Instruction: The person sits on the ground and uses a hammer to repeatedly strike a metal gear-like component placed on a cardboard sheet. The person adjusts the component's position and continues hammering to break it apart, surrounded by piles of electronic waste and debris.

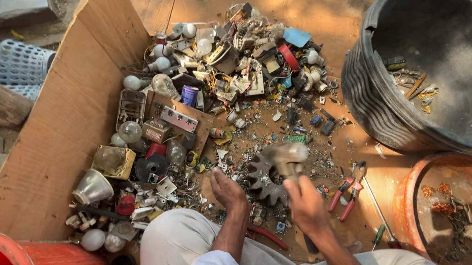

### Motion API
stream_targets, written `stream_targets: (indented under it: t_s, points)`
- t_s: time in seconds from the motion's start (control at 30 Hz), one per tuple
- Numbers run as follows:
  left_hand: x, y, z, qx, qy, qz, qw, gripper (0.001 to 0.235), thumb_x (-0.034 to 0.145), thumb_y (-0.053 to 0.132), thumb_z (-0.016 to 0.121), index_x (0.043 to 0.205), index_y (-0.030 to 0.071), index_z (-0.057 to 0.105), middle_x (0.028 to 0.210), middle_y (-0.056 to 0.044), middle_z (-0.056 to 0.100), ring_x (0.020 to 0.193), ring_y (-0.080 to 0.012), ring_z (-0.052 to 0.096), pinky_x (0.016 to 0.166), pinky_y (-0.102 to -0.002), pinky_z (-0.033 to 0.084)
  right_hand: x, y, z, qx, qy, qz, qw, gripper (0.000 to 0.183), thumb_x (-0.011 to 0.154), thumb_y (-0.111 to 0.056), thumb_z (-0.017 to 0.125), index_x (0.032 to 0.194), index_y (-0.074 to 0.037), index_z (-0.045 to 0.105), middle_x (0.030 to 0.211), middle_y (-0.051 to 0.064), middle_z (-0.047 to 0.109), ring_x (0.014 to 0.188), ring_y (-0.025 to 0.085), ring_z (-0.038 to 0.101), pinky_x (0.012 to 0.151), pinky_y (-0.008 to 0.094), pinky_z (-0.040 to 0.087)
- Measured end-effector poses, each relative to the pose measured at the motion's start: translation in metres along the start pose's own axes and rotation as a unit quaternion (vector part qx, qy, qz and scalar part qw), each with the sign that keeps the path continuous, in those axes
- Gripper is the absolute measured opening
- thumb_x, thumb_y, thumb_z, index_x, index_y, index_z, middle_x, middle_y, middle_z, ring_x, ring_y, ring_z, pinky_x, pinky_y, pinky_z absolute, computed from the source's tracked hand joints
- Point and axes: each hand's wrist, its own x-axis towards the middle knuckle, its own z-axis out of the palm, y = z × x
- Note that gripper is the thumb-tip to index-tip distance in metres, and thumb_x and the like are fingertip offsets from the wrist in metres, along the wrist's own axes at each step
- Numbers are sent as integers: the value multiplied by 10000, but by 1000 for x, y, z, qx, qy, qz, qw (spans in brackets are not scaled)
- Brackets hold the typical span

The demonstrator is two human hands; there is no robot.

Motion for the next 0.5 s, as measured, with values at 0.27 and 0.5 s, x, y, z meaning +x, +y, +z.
stream_targets:
  t_s: [0.27,0.5]
  points:
    - [-1,7,-3,-18,-14,-16,1000,593,1053,458,382,1389,1,551,1388,-192,592,1247,-315,568,1076,-428,410,-7,3,18,-262,49,-159,951,414,978,-456,557,1113,-75,648,793,207,727,713,417,701,636,519,543]
    - [-8,0,-11,157,-94,-82,980,486,1116,387,456,1226,-36,669,1283,-312,669,1159,-430,637,986,-521,515,16,4,14,-102,-11,-92,991,462,1047,-524,524,965,-76,607,674,152,629,615,340,635,573,485,509]
